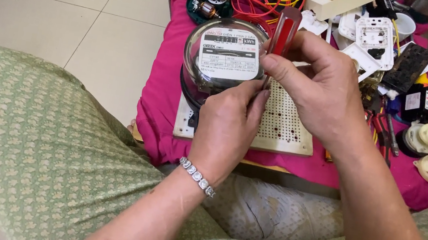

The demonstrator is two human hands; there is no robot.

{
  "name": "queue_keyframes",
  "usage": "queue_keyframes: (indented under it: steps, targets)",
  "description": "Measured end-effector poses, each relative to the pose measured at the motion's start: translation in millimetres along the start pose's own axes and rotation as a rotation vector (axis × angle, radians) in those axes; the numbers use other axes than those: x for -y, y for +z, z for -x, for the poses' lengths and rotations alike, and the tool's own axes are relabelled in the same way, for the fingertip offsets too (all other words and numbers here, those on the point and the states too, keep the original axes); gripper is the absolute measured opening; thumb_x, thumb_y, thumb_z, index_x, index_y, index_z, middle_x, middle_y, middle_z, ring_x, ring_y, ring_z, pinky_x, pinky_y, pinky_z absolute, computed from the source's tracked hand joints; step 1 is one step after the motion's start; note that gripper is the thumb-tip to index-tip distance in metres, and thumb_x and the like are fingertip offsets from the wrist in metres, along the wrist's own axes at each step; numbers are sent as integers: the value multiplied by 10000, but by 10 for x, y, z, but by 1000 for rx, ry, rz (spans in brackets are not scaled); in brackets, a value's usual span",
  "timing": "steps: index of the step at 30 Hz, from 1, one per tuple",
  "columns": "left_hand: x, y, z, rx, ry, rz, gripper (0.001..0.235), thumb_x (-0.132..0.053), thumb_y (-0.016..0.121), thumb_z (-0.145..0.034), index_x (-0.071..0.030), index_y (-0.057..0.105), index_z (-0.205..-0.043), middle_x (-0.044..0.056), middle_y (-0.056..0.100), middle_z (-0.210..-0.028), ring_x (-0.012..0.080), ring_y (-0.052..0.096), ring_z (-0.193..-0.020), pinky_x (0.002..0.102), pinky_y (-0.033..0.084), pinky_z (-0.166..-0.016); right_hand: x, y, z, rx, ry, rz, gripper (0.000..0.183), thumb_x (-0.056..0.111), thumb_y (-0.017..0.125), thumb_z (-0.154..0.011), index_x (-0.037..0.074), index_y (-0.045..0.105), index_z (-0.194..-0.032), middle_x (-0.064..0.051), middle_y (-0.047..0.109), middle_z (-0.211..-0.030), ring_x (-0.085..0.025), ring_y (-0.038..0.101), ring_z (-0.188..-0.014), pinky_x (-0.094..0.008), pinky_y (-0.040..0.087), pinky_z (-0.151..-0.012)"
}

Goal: The person uses a screwdriver to tighten screws on a black electrical component mounted on a perforated board. They then pick up a glass-domed electrical meter and place it on the board, using the screwdriver to secure it in place.

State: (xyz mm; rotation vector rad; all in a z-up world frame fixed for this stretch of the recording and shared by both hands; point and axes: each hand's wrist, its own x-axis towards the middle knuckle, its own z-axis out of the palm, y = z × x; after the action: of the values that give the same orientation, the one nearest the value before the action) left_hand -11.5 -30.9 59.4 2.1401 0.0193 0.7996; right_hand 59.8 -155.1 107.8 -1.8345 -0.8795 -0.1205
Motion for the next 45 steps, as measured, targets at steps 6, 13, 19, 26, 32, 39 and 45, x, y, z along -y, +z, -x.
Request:
queue_keyframes:
  steps: [6, 13, 19, 26, 32, 39, 45]
  targets:
    - [73, 59, -7, -47, 48, -67, 153, -143, 666, -917, -24, 744, -972, 159, 761, -818, 344, 703, -606, 440, 521, -555, 4, 103, 9, -88, 2, -106, 348, 33, 647, -974, 31, 559, -1311, -67, 671, -1159, -130, 636, -1021, -257, 521, -927]
    - [76, 48, -1, -52, 54, -78, 152, -129, 669, -921, -9, 740, -979, 143, 765, -805, 293, 715, -591, 410, 533, -542, 255, 363, -291, -305, -4, -452, 263, 330, 573, -1046, 88, 581, -1149, -20, 662, -932, -96, 650, -829, -226, 557, -790]
    - [78, 48, 11, -33, 36, -38, 158, -112, 671, -892, -23, 741, -1002, 146, 758, -814, 317, 707, -621, 423, 526, -572, 262, 493, -415, -481, 107, -421, 389, 443, 511, -995, 119, 516, -780, 50, 429, -594, -39, 392, -466, -215, 361, -428]
    - [61, 35, 15, -26, 4, -53, 135, -116, 684, -879, -30, 747, -962, 156, 761, -809, 338, 714, -623, 441, 532, -568, 305, 466, -460, -462, 156, -483, 505, 505, 533, -938, 140, 440, -602, 50, 358, -487, -60, 317, -369, -234, 273, -343]
    - [51, 28, 11, -33, 39, -98, 137, -154, 677, -916, -28, 729, -921, 143, 752, -772, 334, 697, -593, 443, 520, -559, 278, 211, -505, -54, 237, -767, 511, 452, 559, -943, 146, 450, -550, 42, 327, -444, -69, 266, -333, -243, 260, -323]
    - [37, 28, 6, -35, 46, -98, 144, -147, 697, -901, -8, 733, -916, 139, 762, -792, 316, 706, -611, 413, 532, -594, 315, 270, -401, -350, 75, -222, 380, 408, 607, -969, 34, 610, -1036, -21, 609, -785, -83, 594, -671, -219, 529, -600]
    - [9, 31, -3, -13, -2, -102, 134, -149, 693, -884, -23, 730, -913, 127, 769, -804, 315, 716, -633, 428, 537, -616, 435, 314, -169, -493, -48, 22, 258, 107, 758, -918, 8, 548, -1031, -48, 640, -822, -104, 590, -652, -231, 499, -561]
